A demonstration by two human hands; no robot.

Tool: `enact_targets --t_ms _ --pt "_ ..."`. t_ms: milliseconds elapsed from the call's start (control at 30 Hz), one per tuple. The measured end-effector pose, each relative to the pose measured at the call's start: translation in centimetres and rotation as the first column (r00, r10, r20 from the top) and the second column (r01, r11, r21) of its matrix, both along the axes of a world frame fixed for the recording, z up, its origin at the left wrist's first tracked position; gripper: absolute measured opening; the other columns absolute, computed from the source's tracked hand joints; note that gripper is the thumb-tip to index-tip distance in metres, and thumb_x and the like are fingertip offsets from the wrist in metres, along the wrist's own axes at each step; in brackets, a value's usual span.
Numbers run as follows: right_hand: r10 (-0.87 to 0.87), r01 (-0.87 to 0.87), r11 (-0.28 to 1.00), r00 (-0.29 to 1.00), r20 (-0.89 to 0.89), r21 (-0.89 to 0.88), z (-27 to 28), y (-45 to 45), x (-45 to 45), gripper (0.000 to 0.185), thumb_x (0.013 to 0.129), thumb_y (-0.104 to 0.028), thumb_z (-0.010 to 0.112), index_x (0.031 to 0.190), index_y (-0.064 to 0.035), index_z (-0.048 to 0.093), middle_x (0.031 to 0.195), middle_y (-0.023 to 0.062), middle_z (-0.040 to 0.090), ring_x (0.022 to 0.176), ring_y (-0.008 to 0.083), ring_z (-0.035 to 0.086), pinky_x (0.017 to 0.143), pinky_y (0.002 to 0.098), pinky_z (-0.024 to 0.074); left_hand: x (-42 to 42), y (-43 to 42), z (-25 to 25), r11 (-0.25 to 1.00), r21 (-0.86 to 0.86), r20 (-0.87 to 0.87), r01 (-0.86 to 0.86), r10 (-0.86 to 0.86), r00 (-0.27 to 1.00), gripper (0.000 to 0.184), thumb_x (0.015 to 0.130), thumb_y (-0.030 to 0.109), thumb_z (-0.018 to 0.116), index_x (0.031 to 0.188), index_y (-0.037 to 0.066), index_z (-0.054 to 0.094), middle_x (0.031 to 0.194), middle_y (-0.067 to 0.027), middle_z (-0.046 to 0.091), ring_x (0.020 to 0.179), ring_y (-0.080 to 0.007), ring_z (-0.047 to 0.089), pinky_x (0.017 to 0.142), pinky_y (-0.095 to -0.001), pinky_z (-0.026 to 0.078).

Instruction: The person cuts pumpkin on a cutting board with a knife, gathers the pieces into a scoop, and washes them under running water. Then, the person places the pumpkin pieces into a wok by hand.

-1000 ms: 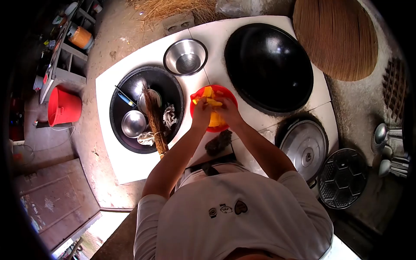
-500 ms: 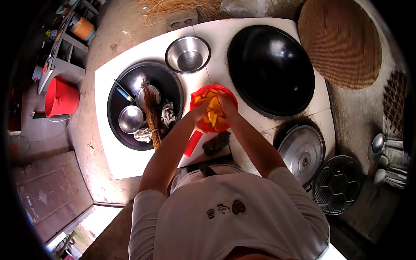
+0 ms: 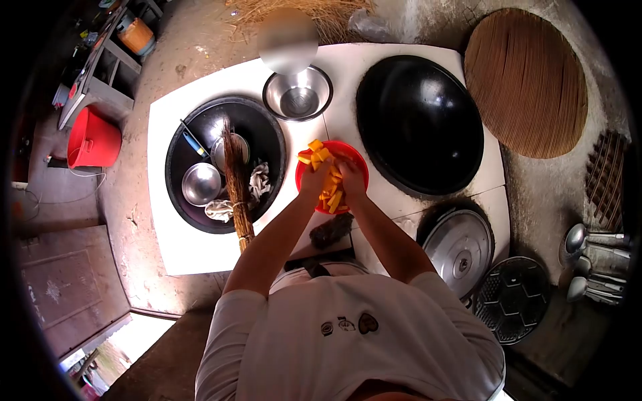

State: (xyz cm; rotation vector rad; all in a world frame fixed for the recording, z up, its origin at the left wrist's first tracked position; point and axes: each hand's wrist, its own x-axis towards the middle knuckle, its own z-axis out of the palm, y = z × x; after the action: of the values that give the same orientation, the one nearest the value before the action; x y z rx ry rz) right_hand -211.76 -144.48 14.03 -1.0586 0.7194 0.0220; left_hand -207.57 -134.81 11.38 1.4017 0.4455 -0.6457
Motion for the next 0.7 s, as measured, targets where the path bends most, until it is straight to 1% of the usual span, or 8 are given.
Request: enact_targets --t_ms 100,267,367,467,533,600,633,700 --pt "0.036 -0.028 0.996 0.996 0.088 -0.087 -0.1 -0.1 -0.5 0.031 0.089 -0.024 0.049 0.112 -0.0034 0.05 0.108 0.0096 0.055 0.094 0.0181 0.056 0.082 0.0271 0.0474 -1.0 0.4 3.3 0.993 -0.119 0.067 -0.017 0.026 0.997 0.044 0.085 0.024 0.059 0.12 0.002 0.043 0.111 -0.0115 0.055 0.098 -0.0206 0.056 0.083 -0.0309 0.048" --pt "0.017 -0.004 0.996 0.988 0.15 -0.091 1.2 -0.8 -1.3 0.024 0.089 -0.02 0.048 0.106 -0.0035 0.052 0.107 0.0088 0.055 0.094 0.0166 0.055 0.083 0.0263 0.0458 -1.8 1.3 4.7 0.96 -0.223 0.186 0.167 -0.126 0.974 0.043 0.085 0.006 0.053 0.125 0.001 0.038 0.117 -0.0121 0.05 0.105 -0.022 0.051 0.089 -0.0317 0.044" --pt "0.045 -0.03 0.997 0.967 0.252 -0.064 2.7 -1.3 -1.8 0.022 0.09 -0.019 0.046 0.105 -0.0038 0.054 0.108 0.0078 0.054 0.097 0.0161 0.053 0.086 0.0267 0.0444 -1.7 2.2 8.4 0.935 -0.083 0.258 0.344 -0.313 0.914 0.052 0.082 0.002 0.052 0.13 0.0 0.033 0.121 -0.0127 0.047 0.11 -0.024 0.048 0.093 -0.0309 0.041" --pt "0.069 -0.039 0.994 0.953 0.296 -0.106 4.2 -1.5 -2.1 0.024 0.091 -0.019 0.044 0.107 -0.0043 0.053 0.11 0.0078 0.054 0.101 0.0171 0.052 0.09 0.0283 0.0423 -1.7 3.0 9.9 0.959 -0.053 0.243 0.279 -0.259 0.935 0.059 0.08 0.001 0.054 0.134 0.001 0.029 0.122 -0.0138 0.046 0.111 -0.025 0.046 0.094 -0.0296 0.039" --pt "0.07 -0.035 0.991 0.956 0.286 -0.128 5.6 -1.4 -2.0 0.026 0.091 -0.02 0.043 0.109 -0.0046 0.053 0.111 0.0084 0.054 0.104 0.0179 0.051 0.092 0.0296 0.041 -1.7 2.7 10.9 0.985 -0.035 0.126 0.172 -0.166 0.978 0.056 0.083 0.007 0.054 0.133 0.003 0.031 0.125 -0.0158 0.044 0.114 -0.028 0.045 0.096 -0.0325 0.039" --pt "0.041 -0.04 0.997 0.999 -0.019 0.066 6.8 -1.3 -1.5 0.035 0.093 -0.029 0.044 0.117 -0.0051 0.048 0.116 0.009 0.052 0.109 0.0182 0.049 0.094 0.031 0.0395 -1.0 2.2 11.4 0.976 -0.217 -0.259 -0.031 -0.027 0.965 0.054 0.086 0.018 0.054 0.133 0.005 0.032 0.129 -0.0172 0.041 0.117 -0.0309 0.044 0.097 -0.0369 0.039" --pt "0.042 -0.041 0.997 0.999 -0.021 0.065 4.8 -1.6 -1.0 0.035 0.093 -0.029 0.044 0.117 -0.0051 0.048 0.116 0.009 0.052 0.109 0.0182 0.049 0.094 0.031 0.0395 -0.9 2.3 9.6 0.914 -0.399 -0.176 0.08 -0.162 0.971 0.055 0.089 0.033 0.051 0.133 0.007 0.032 0.132 -0.0173 0.038 0.118 -0.0314 0.044 0.097 -0.0413 0.04" --pt "0.096 -0.094 0.991 0.995 -0.02 0.099 -1.5 -2.4 0.3 0.041 0.093 -0.035 0.04 0.122 -0.0047 0.043 0.117 0.0103 0.051 0.106 0.0191 0.052 0.087 0.0293 0.0431 0.6 1.7 0.5 0.905 -0.423 -0.268 0.03 -0.157 0.951 0.056 0.089 0.039 0.05 0.132 0.006 0.035 0.13 -0.0163 0.042 0.115 -0.0294 0.046 0.095 -0.0393 0.041"
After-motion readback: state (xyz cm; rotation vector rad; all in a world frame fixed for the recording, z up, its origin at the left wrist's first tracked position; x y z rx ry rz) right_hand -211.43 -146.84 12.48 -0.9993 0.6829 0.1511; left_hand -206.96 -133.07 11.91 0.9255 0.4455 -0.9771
